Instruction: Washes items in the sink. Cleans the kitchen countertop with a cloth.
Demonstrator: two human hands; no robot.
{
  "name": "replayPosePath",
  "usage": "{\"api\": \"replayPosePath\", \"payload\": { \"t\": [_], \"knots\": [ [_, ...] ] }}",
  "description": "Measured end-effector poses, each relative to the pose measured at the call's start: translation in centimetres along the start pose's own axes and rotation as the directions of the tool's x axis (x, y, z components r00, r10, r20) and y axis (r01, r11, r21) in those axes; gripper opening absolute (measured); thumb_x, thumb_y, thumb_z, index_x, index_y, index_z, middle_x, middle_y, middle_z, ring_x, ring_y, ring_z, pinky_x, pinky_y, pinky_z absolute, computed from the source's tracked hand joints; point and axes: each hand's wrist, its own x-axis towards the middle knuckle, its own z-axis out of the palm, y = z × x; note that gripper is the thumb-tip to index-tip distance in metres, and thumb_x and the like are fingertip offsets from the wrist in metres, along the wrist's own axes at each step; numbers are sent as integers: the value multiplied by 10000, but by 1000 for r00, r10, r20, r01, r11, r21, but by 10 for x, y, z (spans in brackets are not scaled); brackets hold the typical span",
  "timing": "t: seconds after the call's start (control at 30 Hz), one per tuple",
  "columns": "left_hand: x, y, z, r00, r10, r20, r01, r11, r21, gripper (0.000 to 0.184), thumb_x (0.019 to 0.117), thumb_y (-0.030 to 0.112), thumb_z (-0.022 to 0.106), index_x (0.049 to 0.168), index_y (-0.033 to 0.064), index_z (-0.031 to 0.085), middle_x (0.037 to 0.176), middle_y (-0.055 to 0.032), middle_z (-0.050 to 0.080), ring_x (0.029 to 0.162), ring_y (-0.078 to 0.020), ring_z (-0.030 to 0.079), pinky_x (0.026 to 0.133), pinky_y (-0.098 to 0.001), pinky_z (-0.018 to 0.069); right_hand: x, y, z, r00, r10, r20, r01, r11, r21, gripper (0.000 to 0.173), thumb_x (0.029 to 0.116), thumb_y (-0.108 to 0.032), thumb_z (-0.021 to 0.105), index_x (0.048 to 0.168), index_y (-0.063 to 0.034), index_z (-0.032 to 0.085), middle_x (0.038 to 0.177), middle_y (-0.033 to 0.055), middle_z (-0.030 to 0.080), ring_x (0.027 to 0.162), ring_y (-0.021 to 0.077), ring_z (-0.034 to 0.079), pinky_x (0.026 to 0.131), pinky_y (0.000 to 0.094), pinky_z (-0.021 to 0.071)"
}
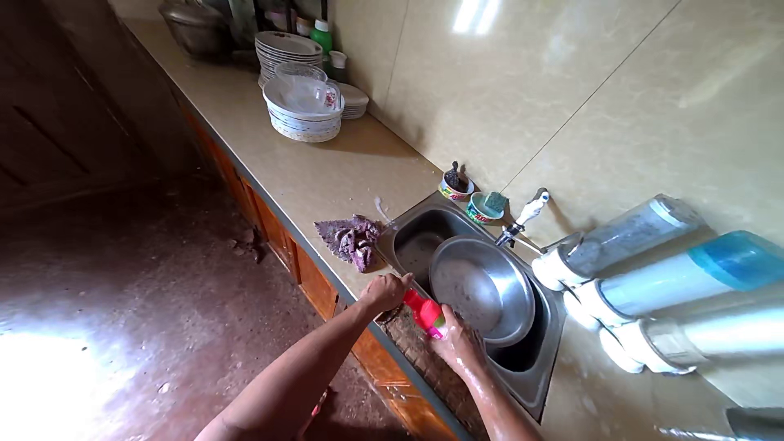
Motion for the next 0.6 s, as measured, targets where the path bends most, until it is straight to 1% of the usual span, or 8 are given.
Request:
{"api": "replayPosePath", "payload": {
  "t": [0.03,0.1,0.2,0.33,0.4,0.47,0.53,0.6],
  "knots": [
    [0,-4,-1,995,99,-4,-99,989,-108,622,1126,434,273,1266,-82,591,1219,-294,625,1098,-397,635,971,-555,471,2,4,2,1000,-4,-13,5,1000,30,792,876,-409,777,1524,-109,435,1372,179,623,1255,359,610,1042,584,452],
    [0,-13,-8,945,326,40,-302,911,-280,409,1101,231,453,1415,-28,491,1360,-232,568,1071,-279,662,925,-430,547,6,11,4,999,-23,-49,28,993,112,792,855,-374,803,1500,-71,458,1331,203,641,1225,380,624,1026,593,466],
    [3,-19,-13,877,473,83,-424,844,-328,397,965,-15,610,1361,-21,571,1315,-180,607,970,-152,658,880,-308,547,6,15,3,997,-40,-62,50,986,162,788,849,-341,815,1493,-54,465,1335,222,630,1235,392,612,1034,590,464],
    [8,-18,-6,929,359,91,-332,917,-220,302,1107,196,426,1224,-23,597,943,-96,606,740,-115,588,733,-282,518,6,13,3,998,-38,-40,43,992,120,778,856,-347,806,1498,-68,465,1343,213,630,1245,381,609,1044,585,454],
    [4,-11,-6,988,156,-9,-156,983,-98,493,1135,314,314,1271,-75,585,1125,-264,640,1015,-343,642,939,-488,492,7,12,1,1000,-7,-17,8,998,66,776,868,-379,791,1508,-97,456,1357,202,624,1257,374,602,1045,593,446],
    [9,-16,-6,985,-33,-169,28,999,-35,606,1123,431,279,1351,-57,558,1304,-306,615,1256,-437,592,1066,-595,432,7,11,-1,1000,29,2,-29,999,-15,775,875,-430,772,1511,-121,454,1373,184,620,1270,366,596,1046,594,439],
    [17,-33,-1,950,-82,-302,101,994,49,601,1110,475,295,1383,2,545,1349,-270,605,1266,-430,594,1035,-599,460,9,12,-3,999,39,25,-36,995,-95,774,875,-442,769,1510,-129,456,1383,177,613,1282,363,587,1053,593,434],
    [23,-58,11,919,25,-394,56,980,193,559,1116,426,310,1393,-3,537,1375,-269,583,1221,-433,621,996,-575,491,11,10,-6,998,39,56,-30,986,-166,780,885,-442,763,1527,-141,438,1405,173,598,1313,363,560,1070,594,414]
  ]
}}
